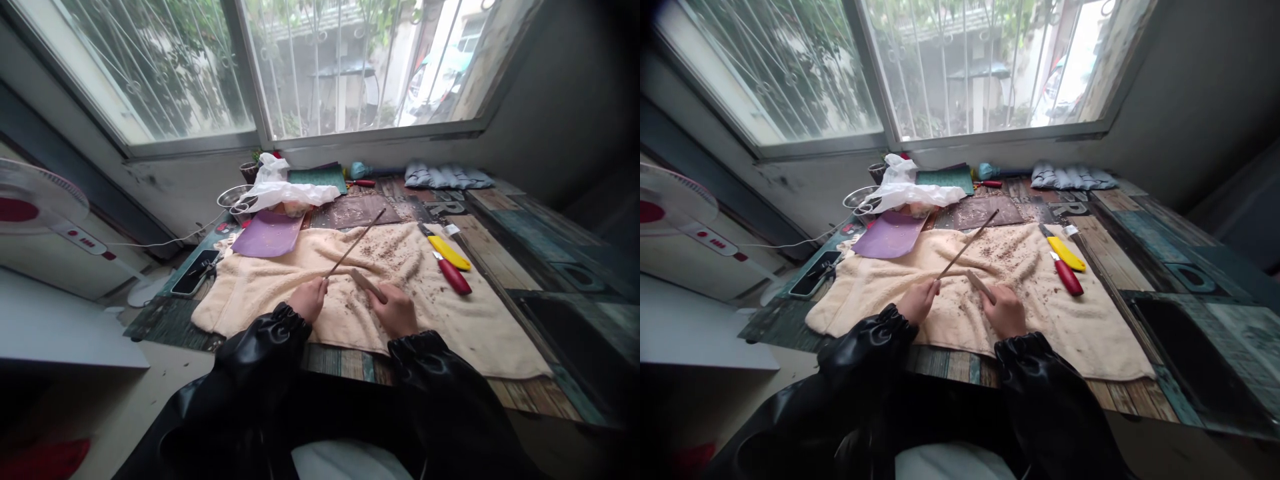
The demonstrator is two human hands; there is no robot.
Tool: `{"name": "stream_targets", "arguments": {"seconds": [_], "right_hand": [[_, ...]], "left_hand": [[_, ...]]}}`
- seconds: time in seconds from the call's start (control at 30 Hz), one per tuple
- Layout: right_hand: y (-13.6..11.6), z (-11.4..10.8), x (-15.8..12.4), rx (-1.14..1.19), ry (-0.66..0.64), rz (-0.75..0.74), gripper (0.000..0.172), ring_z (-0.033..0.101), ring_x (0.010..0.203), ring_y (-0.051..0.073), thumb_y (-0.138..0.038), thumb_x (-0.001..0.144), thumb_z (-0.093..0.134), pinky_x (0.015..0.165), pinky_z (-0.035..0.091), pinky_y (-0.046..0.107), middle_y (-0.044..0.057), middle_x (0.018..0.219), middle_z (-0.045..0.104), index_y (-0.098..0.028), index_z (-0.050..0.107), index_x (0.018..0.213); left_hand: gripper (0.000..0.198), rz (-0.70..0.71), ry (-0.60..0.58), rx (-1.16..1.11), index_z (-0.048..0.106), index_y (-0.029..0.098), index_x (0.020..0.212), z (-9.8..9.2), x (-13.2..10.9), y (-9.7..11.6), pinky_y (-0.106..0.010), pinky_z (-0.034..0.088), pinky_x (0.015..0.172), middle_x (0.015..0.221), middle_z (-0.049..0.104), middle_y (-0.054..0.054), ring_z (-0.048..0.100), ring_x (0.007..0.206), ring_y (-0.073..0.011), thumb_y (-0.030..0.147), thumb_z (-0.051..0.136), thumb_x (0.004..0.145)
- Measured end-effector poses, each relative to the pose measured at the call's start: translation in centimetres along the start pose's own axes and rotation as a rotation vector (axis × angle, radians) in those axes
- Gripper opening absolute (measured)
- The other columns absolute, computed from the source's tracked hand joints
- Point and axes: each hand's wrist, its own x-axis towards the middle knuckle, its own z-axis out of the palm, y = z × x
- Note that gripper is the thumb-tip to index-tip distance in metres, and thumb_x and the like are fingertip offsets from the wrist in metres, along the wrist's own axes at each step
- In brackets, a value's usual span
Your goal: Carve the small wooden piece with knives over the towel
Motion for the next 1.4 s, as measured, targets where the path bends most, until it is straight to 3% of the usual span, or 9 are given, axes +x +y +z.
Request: {"name": "stream_targets", "arguments": {"seconds": [0.13,0.3,1.4], "right_hand": [[0.2,0.1,0.0,0.003,-0.014,0.004,0.026,0.046,0.059,0.012,-0.036,0.076,0.045,0.056,0.032,0.023,0.002,0.06,0.053,-0.018,0.056,0.062],[0.3,0.2,-0.1,-0.003,-0.013,-0.002,0.026,0.048,0.061,0.013,-0.035,0.076,0.045,0.058,0.032,0.023,0.002,0.061,0.054,-0.017,0.058,0.063],[-0.1,0.1,0.0,0.028,-0.003,0.07,0.026,0.048,0.059,0.013,-0.036,0.075,0.046,0.057,0.033,0.023,0.002,0.06,0.053,-0.018,0.057,0.062]], "left_hand": [[0.037,0.006,-0.131,-0.035,0.053,0.018,0.075,0.4,0.0,0.3,-0.027,0.039,0.068,0.074,0.059,-0.004,0.055,0.073,-0.0166,0.039,0.024,0.084],[0.034,-0.05,-0.19,0.007,0.053,0.018,0.078,1.2,-0.2,1.0,-0.029,0.04,0.069,0.076,0.06,-0.005,0.055,0.075,-0.0182,0.037,0.026,0.084],[0.037,0.014,-0.189,0.018,0.053,0.016,0.078,2.2,0.0,1.3,-0.032,0.04,0.068,0.077,0.06,-0.009,0.056,0.077,-0.0215,0.035,0.022,0.085]]}}
